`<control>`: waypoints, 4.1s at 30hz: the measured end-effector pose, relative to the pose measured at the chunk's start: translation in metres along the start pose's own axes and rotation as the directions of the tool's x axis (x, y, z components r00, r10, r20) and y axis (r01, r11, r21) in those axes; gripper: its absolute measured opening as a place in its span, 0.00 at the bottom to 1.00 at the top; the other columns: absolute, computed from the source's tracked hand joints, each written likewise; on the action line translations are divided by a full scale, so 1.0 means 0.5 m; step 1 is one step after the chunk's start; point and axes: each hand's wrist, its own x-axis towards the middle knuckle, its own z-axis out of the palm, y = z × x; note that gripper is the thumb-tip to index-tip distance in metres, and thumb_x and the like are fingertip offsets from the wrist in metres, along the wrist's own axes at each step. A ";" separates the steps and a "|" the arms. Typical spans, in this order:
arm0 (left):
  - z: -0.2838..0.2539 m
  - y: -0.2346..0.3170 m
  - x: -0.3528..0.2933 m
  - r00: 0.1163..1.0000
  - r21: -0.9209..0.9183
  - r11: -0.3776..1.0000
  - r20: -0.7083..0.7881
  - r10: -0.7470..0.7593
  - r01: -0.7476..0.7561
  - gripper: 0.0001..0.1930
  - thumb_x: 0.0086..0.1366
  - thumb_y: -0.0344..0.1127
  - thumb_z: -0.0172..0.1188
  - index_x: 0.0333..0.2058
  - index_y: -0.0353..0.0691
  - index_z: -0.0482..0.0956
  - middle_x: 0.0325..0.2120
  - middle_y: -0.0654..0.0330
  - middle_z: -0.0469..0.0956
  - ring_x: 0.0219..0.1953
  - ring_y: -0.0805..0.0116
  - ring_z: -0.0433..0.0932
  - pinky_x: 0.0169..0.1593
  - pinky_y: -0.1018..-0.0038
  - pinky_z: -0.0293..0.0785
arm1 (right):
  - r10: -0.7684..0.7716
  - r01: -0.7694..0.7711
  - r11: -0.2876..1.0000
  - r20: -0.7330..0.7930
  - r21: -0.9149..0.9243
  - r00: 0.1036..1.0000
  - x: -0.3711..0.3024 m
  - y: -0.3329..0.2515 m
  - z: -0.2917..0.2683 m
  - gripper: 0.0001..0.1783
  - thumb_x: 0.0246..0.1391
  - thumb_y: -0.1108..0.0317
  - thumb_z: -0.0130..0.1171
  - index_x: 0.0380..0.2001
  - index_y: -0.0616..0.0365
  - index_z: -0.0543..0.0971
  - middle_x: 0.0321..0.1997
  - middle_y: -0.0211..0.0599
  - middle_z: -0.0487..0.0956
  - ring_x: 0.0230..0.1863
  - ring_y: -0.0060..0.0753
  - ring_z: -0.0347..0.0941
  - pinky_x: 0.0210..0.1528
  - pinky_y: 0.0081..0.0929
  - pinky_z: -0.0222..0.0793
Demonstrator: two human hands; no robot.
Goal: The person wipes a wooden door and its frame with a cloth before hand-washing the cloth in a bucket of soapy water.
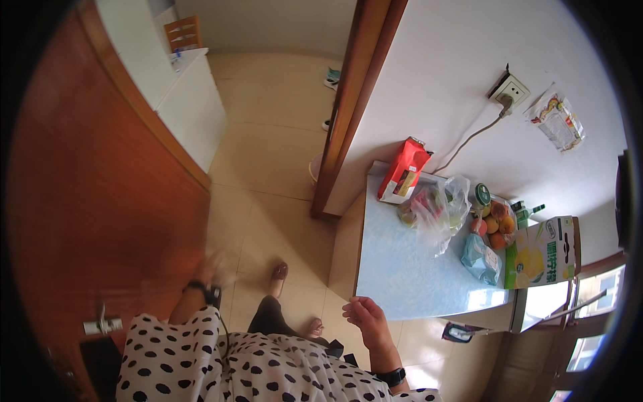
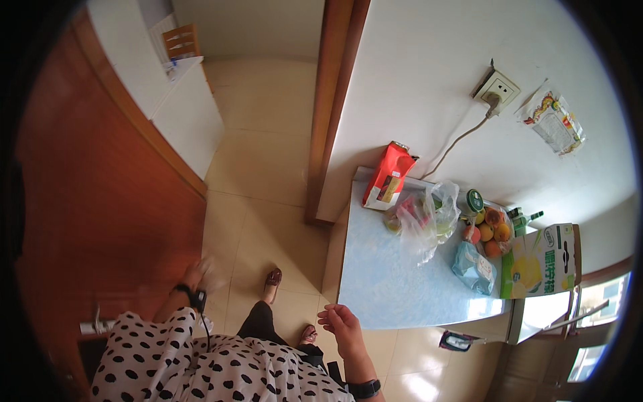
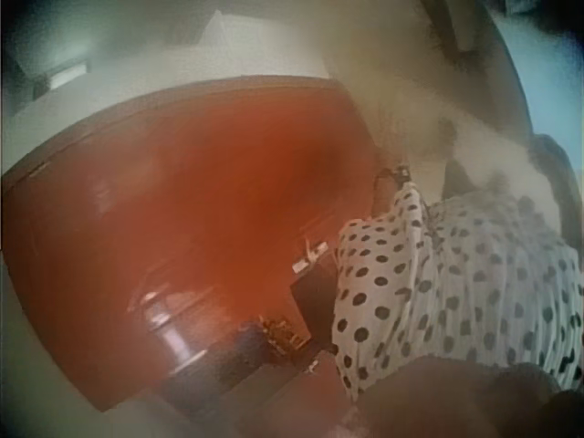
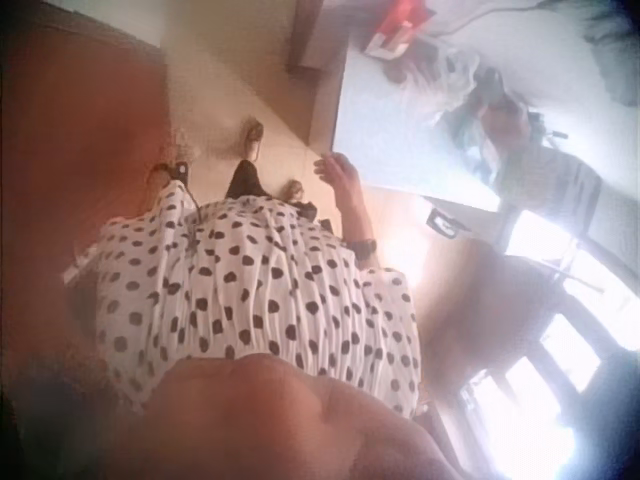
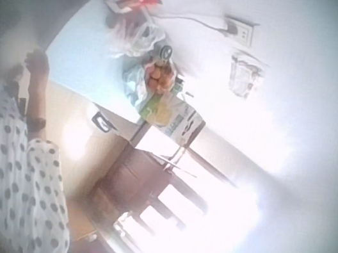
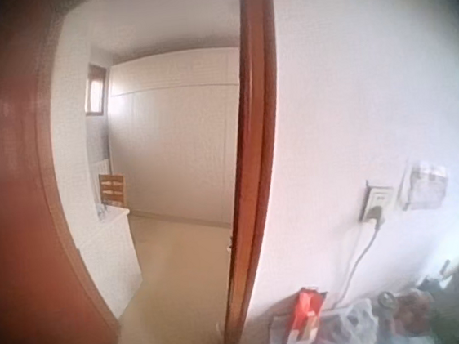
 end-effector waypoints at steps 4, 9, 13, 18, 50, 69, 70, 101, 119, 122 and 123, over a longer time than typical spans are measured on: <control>-0.093 -0.409 -0.280 0.992 0.912 0.394 0.127 -0.004 -0.115 0.26 0.54 0.55 0.57 0.35 0.33 0.72 0.29 0.47 0.77 0.28 0.59 0.77 0.31 0.61 0.73 | -0.012 0.020 0.993 0.073 -0.113 0.997 -0.051 0.034 -0.074 0.11 0.58 0.65 0.49 0.41 0.59 0.71 0.35 0.34 0.77 0.35 0.24 0.74 0.37 0.18 0.68; -0.002 -0.580 -0.582 0.898 0.673 0.650 -0.051 -0.438 0.355 0.25 0.57 0.55 0.52 0.35 0.34 0.72 0.29 0.49 0.76 0.29 0.59 0.76 0.32 0.64 0.73 | 0.127 -0.113 0.981 0.081 -0.158 0.989 -0.093 0.078 -0.149 0.12 0.58 0.64 0.50 0.41 0.60 0.71 0.35 0.35 0.78 0.33 0.23 0.74 0.33 0.16 0.67; 0.083 -0.581 -0.631 0.878 0.437 0.773 -0.099 -0.468 0.461 0.25 0.59 0.55 0.48 0.35 0.34 0.72 0.29 0.51 0.75 0.30 0.60 0.76 0.33 0.66 0.73 | 0.128 -0.079 0.960 0.170 -0.268 0.977 -0.088 0.069 -0.150 0.12 0.58 0.63 0.50 0.41 0.59 0.72 0.34 0.34 0.78 0.33 0.23 0.74 0.33 0.18 0.67; 0.140 -0.463 -0.554 0.890 -0.161 0.888 -0.093 -0.447 0.430 0.26 0.62 0.56 0.44 0.35 0.34 0.72 0.29 0.53 0.74 0.31 0.61 0.76 0.34 0.69 0.74 | -0.192 0.372 0.577 0.321 -0.727 0.927 0.035 0.079 -0.162 0.12 0.52 0.64 0.55 0.38 0.58 0.74 0.32 0.40 0.79 0.32 0.37 0.76 0.36 0.27 0.70; 0.777 0.632 0.165 0.983 -0.999 -0.022 0.027 -0.182 0.024 0.16 0.56 0.22 0.52 0.45 0.35 0.65 0.37 0.59 0.71 0.37 0.70 0.70 0.40 0.74 0.69 | -0.226 -0.188 0.722 -0.485 -0.665 0.845 0.234 -0.005 -0.463 0.28 0.51 0.45 0.51 0.49 0.50 0.64 0.43 0.38 0.65 0.46 0.39 0.62 0.39 0.43 0.74; 1.052 0.054 0.730 0.998 -0.999 0.045 0.023 0.050 0.021 0.11 0.61 0.22 0.42 0.39 0.44 0.69 0.34 0.59 0.73 0.33 0.64 0.74 0.32 0.71 0.72 | 0.135 -0.307 0.938 -0.646 -0.162 0.751 0.321 -0.022 -0.401 0.26 0.56 0.47 0.48 0.52 0.52 0.66 0.50 0.36 0.68 0.53 0.35 0.62 0.47 0.44 0.69; 1.045 0.067 0.740 0.979 -0.972 -0.119 0.205 -0.007 0.203 0.12 0.61 0.23 0.43 0.40 0.45 0.70 0.36 0.58 0.74 0.36 0.62 0.76 0.35 0.69 0.74 | 0.129 -0.305 0.937 -0.644 -0.169 0.754 0.325 -0.019 -0.402 0.26 0.55 0.47 0.48 0.52 0.52 0.66 0.50 0.36 0.68 0.53 0.36 0.62 0.47 0.44 0.69; 0.467 -0.023 -0.003 0.906 0.452 0.833 0.404 0.129 -0.320 0.16 0.56 0.41 0.54 0.42 0.41 0.75 0.33 0.54 0.78 0.35 0.60 0.76 0.39 0.64 0.70 | -0.195 -0.010 0.409 -0.098 -0.913 0.976 0.335 -0.043 -0.464 0.60 0.29 0.44 0.71 0.62 0.54 0.51 0.56 0.47 0.61 0.56 0.47 0.58 0.57 0.42 0.61; 0.168 -0.564 -0.693 0.800 0.181 0.935 -0.582 -0.147 0.304 0.17 0.48 0.45 0.56 0.33 0.39 0.78 0.28 0.50 0.79 0.35 0.53 0.78 0.40 0.63 0.73 | -0.226 0.477 -0.052 0.476 -0.877 0.850 0.392 -0.020 -0.264 0.40 0.39 0.49 0.66 0.53 0.63 0.68 0.51 0.53 0.72 0.54 0.48 0.66 0.57 0.36 0.60; 0.136 -0.463 -0.746 0.761 -0.201 0.893 -0.469 -0.449 0.402 0.23 0.47 0.42 0.62 0.44 0.43 0.75 0.38 0.52 0.77 0.39 0.57 0.77 0.45 0.69 0.72 | -0.226 0.791 0.271 0.763 -0.548 0.606 0.254 0.001 -0.107 0.23 0.41 0.66 0.67 0.42 0.64 0.74 0.34 0.42 0.80 0.37 0.35 0.78 0.39 0.28 0.73; 0.131 -0.461 -0.747 0.764 -0.132 0.945 -0.560 -0.321 0.301 0.20 0.49 0.44 0.58 0.40 0.42 0.75 0.36 0.50 0.77 0.39 0.55 0.77 0.43 0.67 0.72 | -0.121 0.757 0.248 0.756 -0.604 0.643 0.216 0.005 -0.049 0.22 0.43 0.69 0.64 0.44 0.63 0.73 0.35 0.43 0.79 0.35 0.33 0.78 0.35 0.25 0.74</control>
